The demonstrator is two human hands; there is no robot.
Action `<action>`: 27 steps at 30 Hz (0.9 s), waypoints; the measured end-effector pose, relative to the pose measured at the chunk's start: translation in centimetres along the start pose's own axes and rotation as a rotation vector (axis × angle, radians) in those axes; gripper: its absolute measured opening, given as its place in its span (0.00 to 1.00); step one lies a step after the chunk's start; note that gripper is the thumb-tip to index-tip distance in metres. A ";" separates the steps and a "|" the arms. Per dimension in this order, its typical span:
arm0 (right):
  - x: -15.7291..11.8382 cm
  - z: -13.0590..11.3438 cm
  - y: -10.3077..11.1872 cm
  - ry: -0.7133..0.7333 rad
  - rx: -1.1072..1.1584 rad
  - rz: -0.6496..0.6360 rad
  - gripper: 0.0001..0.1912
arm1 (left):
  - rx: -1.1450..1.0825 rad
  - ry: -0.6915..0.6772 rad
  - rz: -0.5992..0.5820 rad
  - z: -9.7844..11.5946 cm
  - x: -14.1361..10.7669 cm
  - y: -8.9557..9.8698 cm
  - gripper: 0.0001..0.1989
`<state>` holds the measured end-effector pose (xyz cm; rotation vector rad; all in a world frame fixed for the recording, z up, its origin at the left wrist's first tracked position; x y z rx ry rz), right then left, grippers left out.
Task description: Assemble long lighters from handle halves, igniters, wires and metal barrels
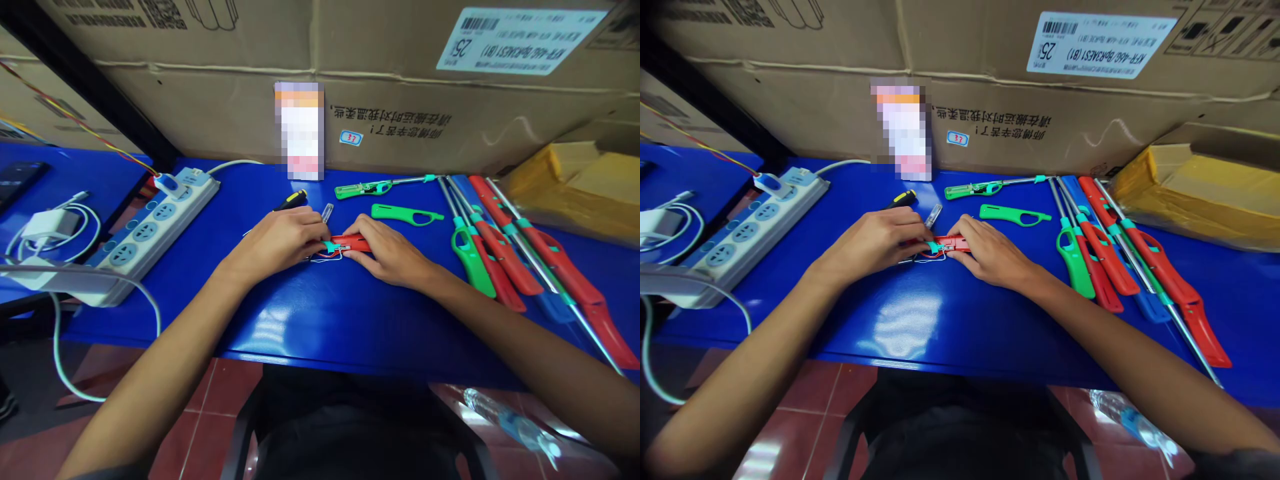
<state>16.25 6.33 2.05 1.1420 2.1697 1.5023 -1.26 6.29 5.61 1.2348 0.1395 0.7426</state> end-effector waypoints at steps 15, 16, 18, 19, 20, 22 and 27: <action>-0.1 0.8 0.1 -0.033 0.085 0.048 0.09 | -0.051 -0.037 0.068 0.7 0.1 0.6 0.09; -0.2 0.7 0.1 -0.031 0.086 0.051 0.10 | -0.051 -0.041 0.066 0.8 0.1 0.6 0.09; -0.2 0.7 0.1 -0.030 0.088 0.053 0.10 | -0.061 -0.039 0.062 0.8 0.1 0.6 0.08; -0.2 0.7 0.1 -0.030 0.089 0.052 0.10 | -0.070 -0.033 0.059 0.7 0.1 0.6 0.08; -0.2 0.6 0.1 -0.030 0.089 0.052 0.09 | -0.079 -0.026 0.054 0.6 0.1 0.5 0.08; -0.1 0.6 0.1 -0.029 0.086 0.049 0.09 | -0.085 -0.010 0.052 0.4 0.1 0.3 0.07; -0.1 0.7 0.0 -0.029 0.075 0.044 0.10 | -0.061 0.003 0.082 0.2 0.0 0.0 0.07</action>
Point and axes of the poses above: each hand's wrist, its own x-axis towards the middle knuckle, its own y-axis out of the back of the hand, z = x × y, the point moved 8 cm from there along x, towards the middle knuckle, and after that the axes turned 8 degrees about -x, right-handed, at the moved point
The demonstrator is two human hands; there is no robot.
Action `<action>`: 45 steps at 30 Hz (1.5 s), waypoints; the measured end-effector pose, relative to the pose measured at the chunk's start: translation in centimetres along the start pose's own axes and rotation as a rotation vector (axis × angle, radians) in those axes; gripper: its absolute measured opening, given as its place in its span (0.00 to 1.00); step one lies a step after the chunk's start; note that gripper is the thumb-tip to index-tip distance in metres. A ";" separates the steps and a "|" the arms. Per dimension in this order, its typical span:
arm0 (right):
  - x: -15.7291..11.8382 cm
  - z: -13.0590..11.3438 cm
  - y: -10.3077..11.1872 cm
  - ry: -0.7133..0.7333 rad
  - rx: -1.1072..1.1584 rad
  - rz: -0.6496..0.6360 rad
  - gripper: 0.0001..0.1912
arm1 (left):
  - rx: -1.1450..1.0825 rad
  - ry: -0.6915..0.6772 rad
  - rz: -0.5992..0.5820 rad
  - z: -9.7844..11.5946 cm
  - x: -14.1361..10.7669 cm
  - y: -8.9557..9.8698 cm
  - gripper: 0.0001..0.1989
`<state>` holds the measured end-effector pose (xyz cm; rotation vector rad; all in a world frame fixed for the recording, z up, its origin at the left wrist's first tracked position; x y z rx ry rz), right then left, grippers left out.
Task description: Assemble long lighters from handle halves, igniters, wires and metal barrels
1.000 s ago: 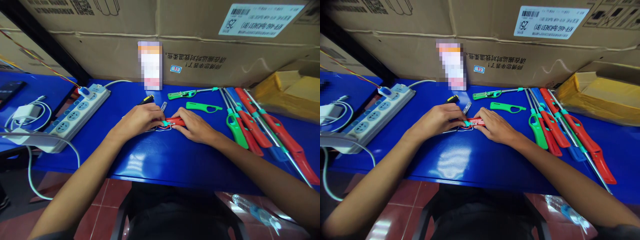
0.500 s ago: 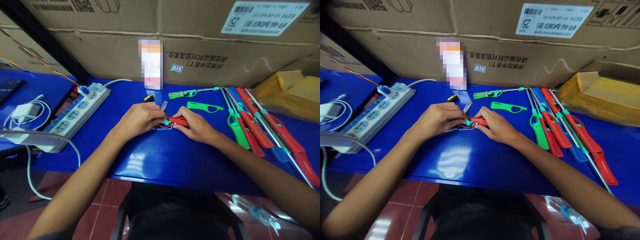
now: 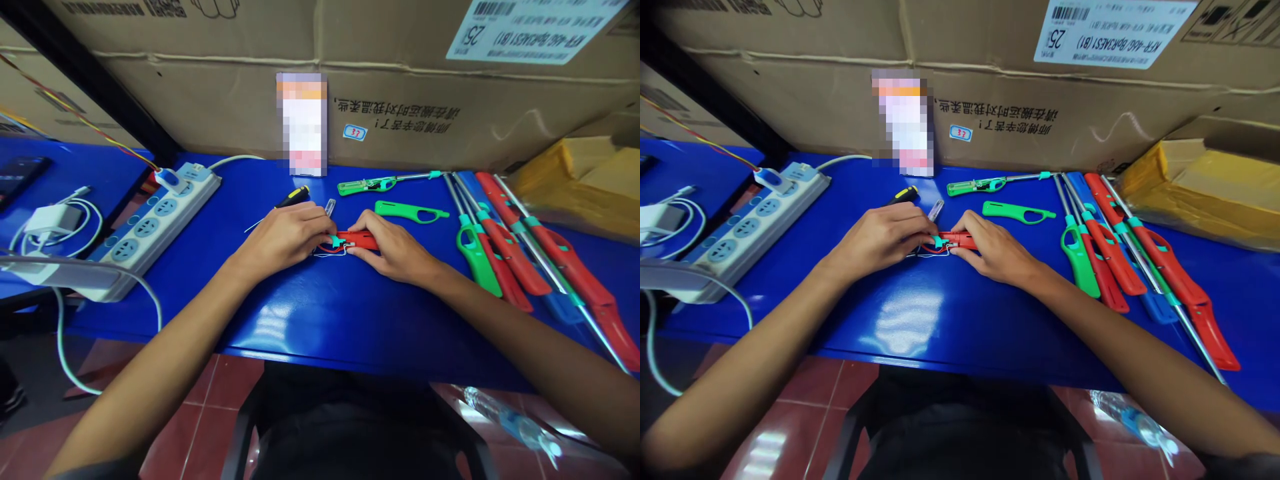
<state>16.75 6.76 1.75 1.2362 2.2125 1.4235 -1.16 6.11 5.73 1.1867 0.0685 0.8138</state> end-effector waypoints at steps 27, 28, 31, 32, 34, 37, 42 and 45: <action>0.0 0.0 -0.1 -0.012 0.004 0.005 0.10 | -0.007 0.024 -0.050 0.2 0.2 0.0 0.06; 0.0 0.0 -0.1 -0.013 0.002 0.005 0.10 | -0.005 0.028 -0.054 0.4 0.2 0.2 0.06; -0.1 0.0 -0.1 -0.010 -0.007 -0.002 0.10 | 0.022 0.040 -0.071 0.6 0.3 0.4 0.06; -0.1 -0.1 -0.2 -0.008 -0.011 -0.004 0.10 | 0.026 0.045 -0.077 0.6 0.3 0.4 0.06; -0.1 -0.1 -0.2 -0.010 -0.018 -0.003 0.10 | 0.018 0.060 -0.092 0.3 0.2 0.2 0.06; -0.1 -0.1 -0.1 -0.008 -0.019 0.004 0.10 | -0.033 0.077 -0.088 -0.1 0.2 0.1 0.06; 0.0 0.0 0.1 -0.022 -0.009 0.018 0.11 | -0.056 0.043 -0.039 -0.2 0.3 0.7 0.06; 0.0 0.0 0.3 -0.034 -0.006 0.028 0.11 | -0.048 0.010 -0.006 -0.2 0.2 1.1 0.06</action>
Point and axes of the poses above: each hand's wrist, its own x-axis towards the middle knuckle, its own y-axis out of the back of the hand, z = x × y, the point moved 8 cm from there along x, towards the middle knuckle, and after that the axes turned 8 degrees about -x, right-handed, at the moved point
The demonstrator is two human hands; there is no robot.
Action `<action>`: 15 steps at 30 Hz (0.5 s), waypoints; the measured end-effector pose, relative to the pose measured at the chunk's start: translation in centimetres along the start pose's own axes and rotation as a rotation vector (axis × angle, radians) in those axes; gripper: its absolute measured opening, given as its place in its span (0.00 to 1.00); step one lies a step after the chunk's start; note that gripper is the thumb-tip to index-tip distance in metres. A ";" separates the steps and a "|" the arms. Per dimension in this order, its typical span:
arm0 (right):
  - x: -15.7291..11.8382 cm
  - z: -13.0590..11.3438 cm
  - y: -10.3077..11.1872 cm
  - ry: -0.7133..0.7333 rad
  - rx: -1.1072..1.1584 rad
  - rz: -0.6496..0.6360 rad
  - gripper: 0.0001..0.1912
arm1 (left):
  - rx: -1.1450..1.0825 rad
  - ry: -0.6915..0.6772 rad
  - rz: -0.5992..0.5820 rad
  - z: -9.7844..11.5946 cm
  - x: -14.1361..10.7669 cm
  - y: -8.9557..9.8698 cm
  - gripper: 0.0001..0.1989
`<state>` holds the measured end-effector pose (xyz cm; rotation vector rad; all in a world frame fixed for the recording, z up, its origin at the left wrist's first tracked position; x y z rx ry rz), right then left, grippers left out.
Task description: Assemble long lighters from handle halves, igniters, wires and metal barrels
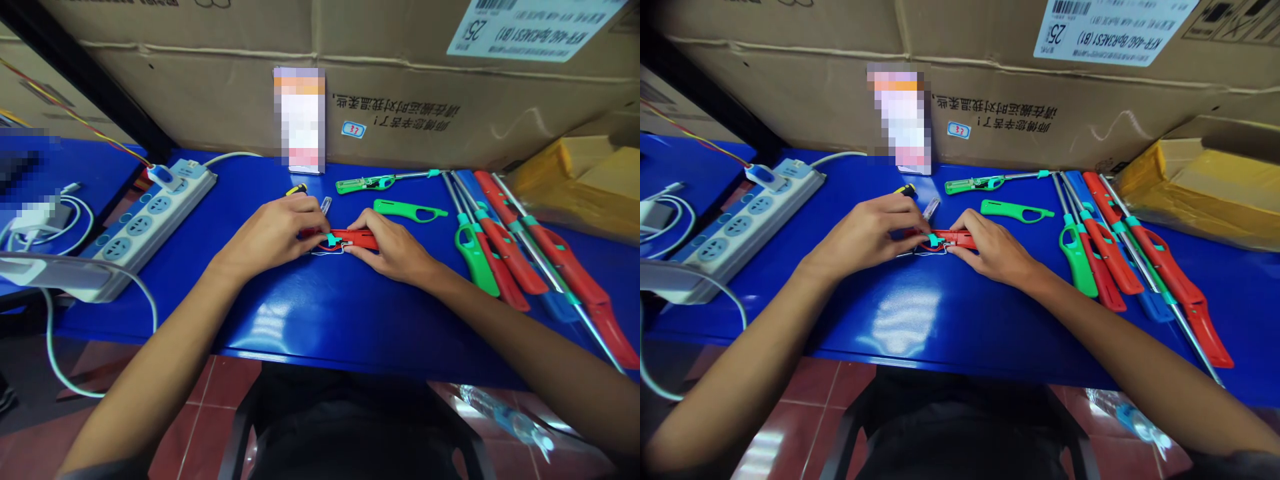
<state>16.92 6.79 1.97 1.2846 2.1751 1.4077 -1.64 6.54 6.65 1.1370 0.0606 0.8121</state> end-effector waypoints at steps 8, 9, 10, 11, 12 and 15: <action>-0.2 0.4 0.0 0.012 0.009 0.037 0.11 | 0.005 0.030 0.055 -0.1 -0.2 -0.1 0.07; -0.2 0.4 0.0 0.023 0.013 0.051 0.12 | 0.031 0.033 0.062 0.0 -0.3 -0.2 0.07; -0.2 0.4 0.1 0.033 0.017 0.065 0.11 | 0.058 0.033 0.068 0.2 -0.3 -0.2 0.07; -0.2 0.4 0.1 0.041 0.020 0.080 0.11 | 0.081 0.031 0.071 0.3 -0.2 -0.2 0.07; -0.3 0.3 0.2 0.044 0.022 0.093 0.11 | 0.099 0.028 0.072 0.4 -0.2 -0.3 0.07; -0.3 0.4 0.4 0.034 0.021 0.114 0.11 | 0.107 0.020 0.065 0.6 -0.1 -0.3 0.07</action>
Point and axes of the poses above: each hand's wrist, its own x-axis towards the middle knuckle, its own y-axis out of the back of the hand, z = x × y, the point moved 8 cm from there along x, towards the middle knuckle, and after that the axes turned 8 degrees about -x, right-handed, at the moved point
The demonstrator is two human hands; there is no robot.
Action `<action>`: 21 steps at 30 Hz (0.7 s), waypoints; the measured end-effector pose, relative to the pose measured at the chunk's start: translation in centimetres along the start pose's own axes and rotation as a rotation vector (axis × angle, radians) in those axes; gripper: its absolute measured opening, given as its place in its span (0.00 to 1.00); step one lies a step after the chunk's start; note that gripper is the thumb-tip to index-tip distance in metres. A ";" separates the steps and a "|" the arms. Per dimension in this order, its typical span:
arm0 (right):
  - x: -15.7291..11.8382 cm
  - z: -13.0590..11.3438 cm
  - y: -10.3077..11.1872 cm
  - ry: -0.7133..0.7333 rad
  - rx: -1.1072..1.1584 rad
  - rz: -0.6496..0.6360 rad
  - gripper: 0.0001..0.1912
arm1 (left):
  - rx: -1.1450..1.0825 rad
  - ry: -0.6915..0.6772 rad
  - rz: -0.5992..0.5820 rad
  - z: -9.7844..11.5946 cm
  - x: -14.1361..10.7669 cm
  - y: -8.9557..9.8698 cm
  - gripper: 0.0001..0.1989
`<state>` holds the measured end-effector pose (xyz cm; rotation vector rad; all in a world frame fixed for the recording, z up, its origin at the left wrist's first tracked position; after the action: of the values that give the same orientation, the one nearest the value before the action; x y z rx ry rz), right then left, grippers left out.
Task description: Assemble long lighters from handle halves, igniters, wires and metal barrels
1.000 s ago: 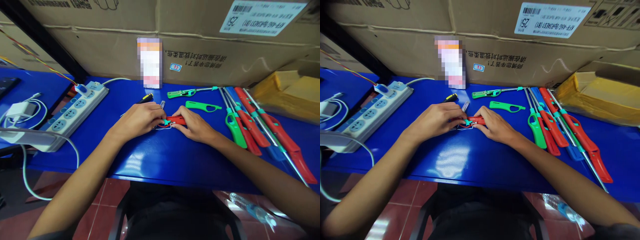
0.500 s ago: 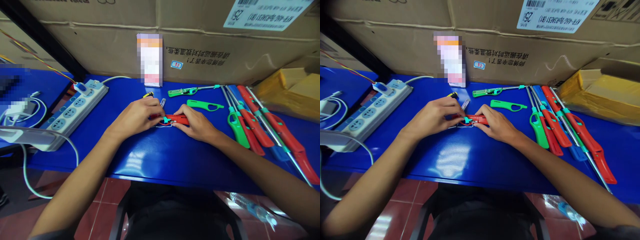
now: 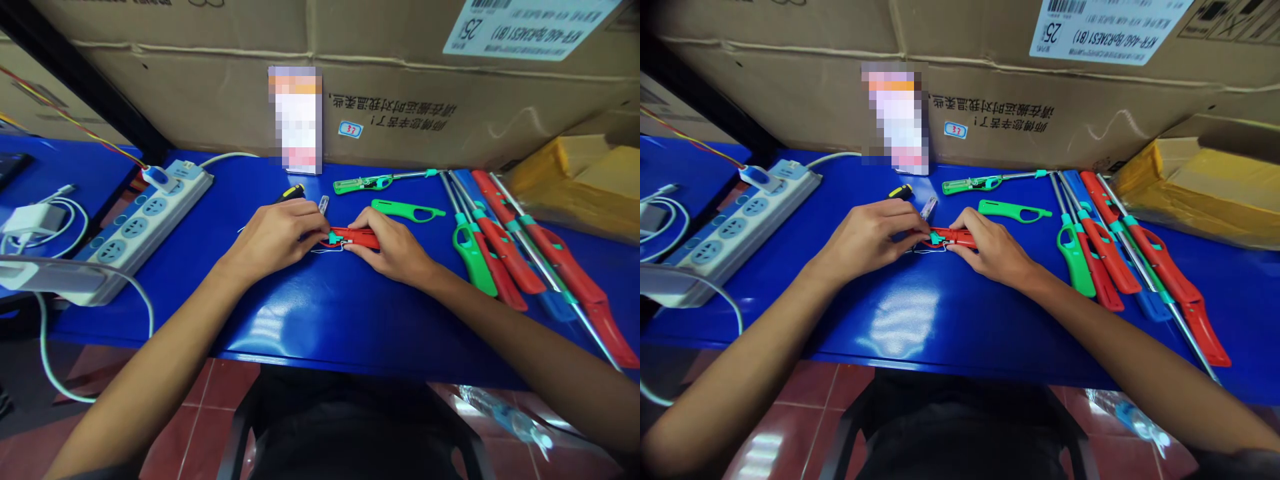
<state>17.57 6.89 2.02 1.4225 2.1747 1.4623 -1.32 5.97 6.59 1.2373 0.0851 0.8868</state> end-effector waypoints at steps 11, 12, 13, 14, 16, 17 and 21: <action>-0.3 0.1 0.1 0.015 0.006 0.033 0.10 | -0.084 0.096 0.075 -1.2 0.2 0.3 0.09; -0.3 0.1 0.1 0.021 0.004 0.029 0.09 | -0.106 0.106 0.092 -1.3 0.2 0.5 0.12; -0.3 0.0 0.0 0.031 0.003 0.025 0.08 | -0.128 0.106 0.098 -1.4 0.3 0.6 0.14; -0.3 -0.1 0.0 0.044 0.002 0.020 0.08 | -0.150 0.098 0.088 -1.4 0.4 0.6 0.15; -0.3 -0.3 0.0 0.075 -0.001 0.016 0.08 | -0.189 0.080 0.035 -1.4 0.4 0.3 0.11; -0.3 -0.5 0.0 0.093 -0.005 0.018 0.08 | -0.207 0.079 0.008 -1.3 0.4 0.1 0.09; -0.5 -1.1 0.2 0.154 -0.048 0.038 0.08 | -0.246 0.118 -0.018 -1.3 0.3 -0.2 0.07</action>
<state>17.33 5.83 2.56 1.3859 2.1942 1.6774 -1.68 7.15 6.00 0.9534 0.0790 0.9249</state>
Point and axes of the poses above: each hand's wrist, its own x-axis towards the middle knuckle, its own y-axis out of the back of the hand, z = x × y, the point moved 8 cm from there along x, towards the middle knuckle, and after that the axes turned 8 degrees about -x, right-handed, at the moved point
